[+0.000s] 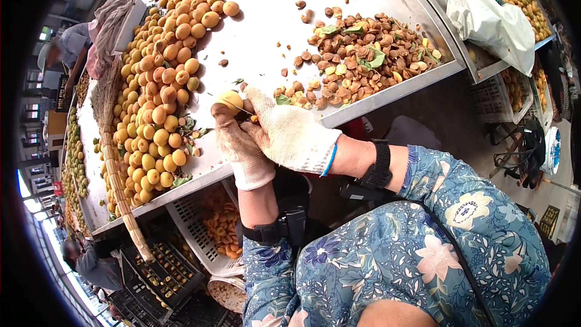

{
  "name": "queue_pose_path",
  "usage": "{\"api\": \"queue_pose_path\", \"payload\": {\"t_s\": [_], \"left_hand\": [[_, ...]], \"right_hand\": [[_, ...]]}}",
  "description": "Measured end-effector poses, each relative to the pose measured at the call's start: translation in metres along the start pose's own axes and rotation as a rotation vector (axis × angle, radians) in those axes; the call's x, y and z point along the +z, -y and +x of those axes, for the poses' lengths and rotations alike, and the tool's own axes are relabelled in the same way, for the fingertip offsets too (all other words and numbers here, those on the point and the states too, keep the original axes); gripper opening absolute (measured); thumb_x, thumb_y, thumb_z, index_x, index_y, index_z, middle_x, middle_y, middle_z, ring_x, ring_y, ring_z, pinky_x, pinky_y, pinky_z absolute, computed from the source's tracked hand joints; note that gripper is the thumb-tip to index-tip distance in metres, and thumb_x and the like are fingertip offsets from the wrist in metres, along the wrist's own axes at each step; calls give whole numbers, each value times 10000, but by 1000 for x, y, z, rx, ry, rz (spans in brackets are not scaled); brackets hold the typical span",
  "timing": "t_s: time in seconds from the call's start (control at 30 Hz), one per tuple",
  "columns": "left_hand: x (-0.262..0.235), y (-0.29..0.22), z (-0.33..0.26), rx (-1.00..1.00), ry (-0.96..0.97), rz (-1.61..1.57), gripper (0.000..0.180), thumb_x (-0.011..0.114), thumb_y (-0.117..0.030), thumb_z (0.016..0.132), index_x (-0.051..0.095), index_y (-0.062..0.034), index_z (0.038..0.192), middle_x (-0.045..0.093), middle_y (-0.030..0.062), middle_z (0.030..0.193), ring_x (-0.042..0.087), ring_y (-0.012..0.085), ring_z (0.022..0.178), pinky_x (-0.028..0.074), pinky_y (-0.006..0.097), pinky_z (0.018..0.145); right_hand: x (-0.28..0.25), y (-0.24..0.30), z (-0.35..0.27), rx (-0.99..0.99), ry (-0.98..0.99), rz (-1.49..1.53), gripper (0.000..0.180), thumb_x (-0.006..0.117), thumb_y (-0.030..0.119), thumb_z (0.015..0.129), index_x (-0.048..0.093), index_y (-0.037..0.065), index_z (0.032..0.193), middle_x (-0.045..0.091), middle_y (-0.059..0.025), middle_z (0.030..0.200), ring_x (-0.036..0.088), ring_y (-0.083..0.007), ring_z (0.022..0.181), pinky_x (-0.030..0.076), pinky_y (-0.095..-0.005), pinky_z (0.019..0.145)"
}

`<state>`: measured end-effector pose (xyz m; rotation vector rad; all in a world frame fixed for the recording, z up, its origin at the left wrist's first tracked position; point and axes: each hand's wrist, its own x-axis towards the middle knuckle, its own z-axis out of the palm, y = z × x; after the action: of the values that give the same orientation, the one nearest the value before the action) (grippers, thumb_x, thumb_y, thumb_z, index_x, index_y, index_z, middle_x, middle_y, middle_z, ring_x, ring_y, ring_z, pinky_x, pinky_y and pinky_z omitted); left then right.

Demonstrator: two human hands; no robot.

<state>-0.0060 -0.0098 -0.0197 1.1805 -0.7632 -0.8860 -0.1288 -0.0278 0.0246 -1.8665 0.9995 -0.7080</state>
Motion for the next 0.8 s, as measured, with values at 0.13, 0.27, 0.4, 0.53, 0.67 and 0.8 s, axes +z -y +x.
{"api": "queue_pose_path", "payload": {"t_s": [0.13,0.27,0.4,0.53,0.67,0.8], "left_hand": [[14,-11,-3,-177,-88,-277,553,423,-518,984,531,3,1136,570,90,1067,558,173,969,474,316,833],[-11,-17,4,-56,-6,174,583,519,-487,955,509,13,1254,564,89,1150,528,166,1037,426,297,916],[3,-32,2,52,49,337,551,503,-469,967,573,45,1153,612,79,1016,552,137,943,446,280,849],[3,-25,-3,-127,35,255,513,587,-469,927,615,0,1133,627,80,1048,572,149,938,471,293,845],[10,-27,-4,20,85,286,405,651,-372,912,618,-7,1084,630,54,959,573,121,861,480,268,774],[7,-28,-3,-28,203,349,305,710,-263,883,617,-9,1024,627,21,875,558,71,734,466,218,655]], "right_hand": [[1,-4,2,0,14,-24,439,511,238,920,397,-67,1213,627,-266,817,627,-437,752,510,-481,652],[-10,-2,4,-74,14,24,429,515,231,915,405,-65,1205,628,-270,824,631,-434,764,509,-482,657],[-11,-8,4,-60,52,-8,420,525,216,904,419,-62,1199,632,-270,834,635,-428,782,510,-474,679],[-11,-12,7,-42,55,-102,439,540,196,875,428,-60,1213,643,-262,824,643,-417,781,513,-468,697],[-15,-14,12,-20,61,-106,365,570,184,825,549,12,1146,653,-234,849,641,-403,818,512,-461,714],[-22,-17,15,-18,99,-86,249,551,207,811,664,1,894,662,-229,806,660,-378,783,524,-443,710]]}}
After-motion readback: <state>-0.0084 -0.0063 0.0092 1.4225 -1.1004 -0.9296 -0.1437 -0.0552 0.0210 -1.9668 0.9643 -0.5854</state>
